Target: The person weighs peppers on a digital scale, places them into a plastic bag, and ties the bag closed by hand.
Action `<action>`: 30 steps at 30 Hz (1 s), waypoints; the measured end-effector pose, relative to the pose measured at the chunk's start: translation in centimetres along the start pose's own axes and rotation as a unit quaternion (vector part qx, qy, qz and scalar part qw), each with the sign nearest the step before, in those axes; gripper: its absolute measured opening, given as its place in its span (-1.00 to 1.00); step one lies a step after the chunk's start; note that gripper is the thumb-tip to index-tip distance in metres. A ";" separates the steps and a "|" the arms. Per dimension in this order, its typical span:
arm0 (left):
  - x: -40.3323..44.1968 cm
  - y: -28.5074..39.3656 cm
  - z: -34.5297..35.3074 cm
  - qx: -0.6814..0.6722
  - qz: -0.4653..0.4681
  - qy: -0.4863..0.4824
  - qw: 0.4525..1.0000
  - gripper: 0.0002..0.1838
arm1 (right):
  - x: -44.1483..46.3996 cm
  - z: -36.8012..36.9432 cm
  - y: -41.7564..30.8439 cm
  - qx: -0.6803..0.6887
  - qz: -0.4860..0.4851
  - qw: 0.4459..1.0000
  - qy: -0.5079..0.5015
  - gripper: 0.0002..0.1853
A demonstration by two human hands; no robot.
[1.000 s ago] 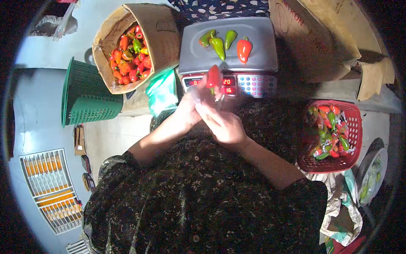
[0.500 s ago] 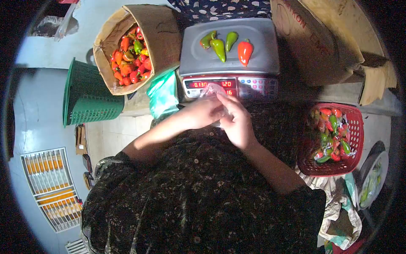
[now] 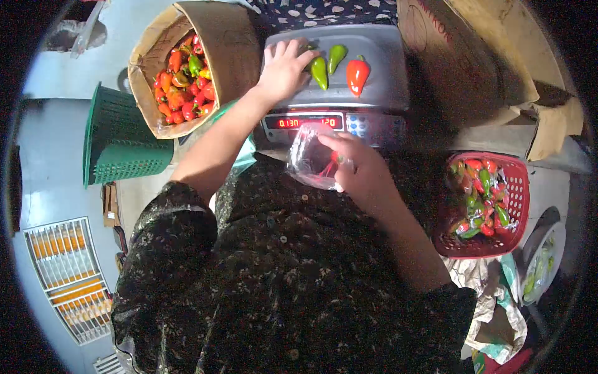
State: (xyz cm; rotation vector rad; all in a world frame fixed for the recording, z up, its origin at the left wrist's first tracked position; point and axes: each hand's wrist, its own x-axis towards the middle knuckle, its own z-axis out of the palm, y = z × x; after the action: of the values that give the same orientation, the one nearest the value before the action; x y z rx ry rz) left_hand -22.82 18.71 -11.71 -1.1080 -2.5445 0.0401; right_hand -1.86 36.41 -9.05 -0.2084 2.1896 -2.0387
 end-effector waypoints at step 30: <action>-14.0 10.9 -6.5 -0.703 -0.224 -0.136 0.661 -0.82 | -1.3 7.1 -0.7 -0.226 -0.189 0.955 -0.029 -0.41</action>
State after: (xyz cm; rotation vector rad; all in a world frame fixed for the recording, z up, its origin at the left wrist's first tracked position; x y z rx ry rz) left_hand -4.21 15.51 -11.92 -0.7080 -2.7658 -2.3523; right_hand 0.82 29.69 -8.82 -0.7809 2.7150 -1.6097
